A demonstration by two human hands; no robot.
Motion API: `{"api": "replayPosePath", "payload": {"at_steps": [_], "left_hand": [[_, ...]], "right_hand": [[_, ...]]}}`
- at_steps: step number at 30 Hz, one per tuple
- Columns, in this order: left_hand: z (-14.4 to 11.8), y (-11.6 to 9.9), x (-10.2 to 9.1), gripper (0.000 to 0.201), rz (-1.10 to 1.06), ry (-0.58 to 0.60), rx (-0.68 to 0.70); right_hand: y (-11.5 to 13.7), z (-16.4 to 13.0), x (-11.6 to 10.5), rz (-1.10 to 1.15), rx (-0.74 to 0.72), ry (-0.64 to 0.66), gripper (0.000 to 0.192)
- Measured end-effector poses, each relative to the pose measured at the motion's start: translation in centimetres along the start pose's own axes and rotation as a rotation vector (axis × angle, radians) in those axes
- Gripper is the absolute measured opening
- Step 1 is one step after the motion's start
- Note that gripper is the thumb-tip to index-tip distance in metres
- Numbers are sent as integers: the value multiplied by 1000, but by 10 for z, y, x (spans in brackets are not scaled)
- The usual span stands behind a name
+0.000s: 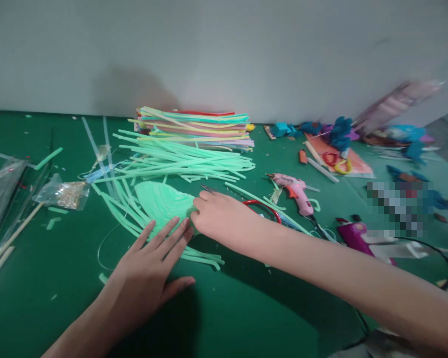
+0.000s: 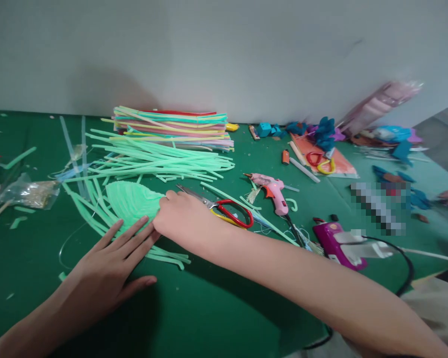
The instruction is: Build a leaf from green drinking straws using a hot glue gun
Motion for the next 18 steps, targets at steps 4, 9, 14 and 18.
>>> {"api": "replayPosePath", "payload": {"at_steps": [4,9,14,18], "left_hand": [[0,0,1,75,1,5,0],[-1,1,1,71,6,-3,-3],[-2,0,1,72,-10,-23,-13],[-3,0,2,72,-33,-35,-25]], "right_hand": [[3,16,-8,27,-21,120,7],[-15,18,-12,120,43,146,13],[-33,-13,1,425,58,-119,19],[-31,-31,27,470,76,-247,20]]}}
Point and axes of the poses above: each hand's wrist, its own z-axis towards the middle knuckle, its own x-axis out of the palm, y = z × x, the point moved 2 cm from there along z, towards the middle knuckle, and after that the axes turned 7 degrees about x, right-handed, at the moved point
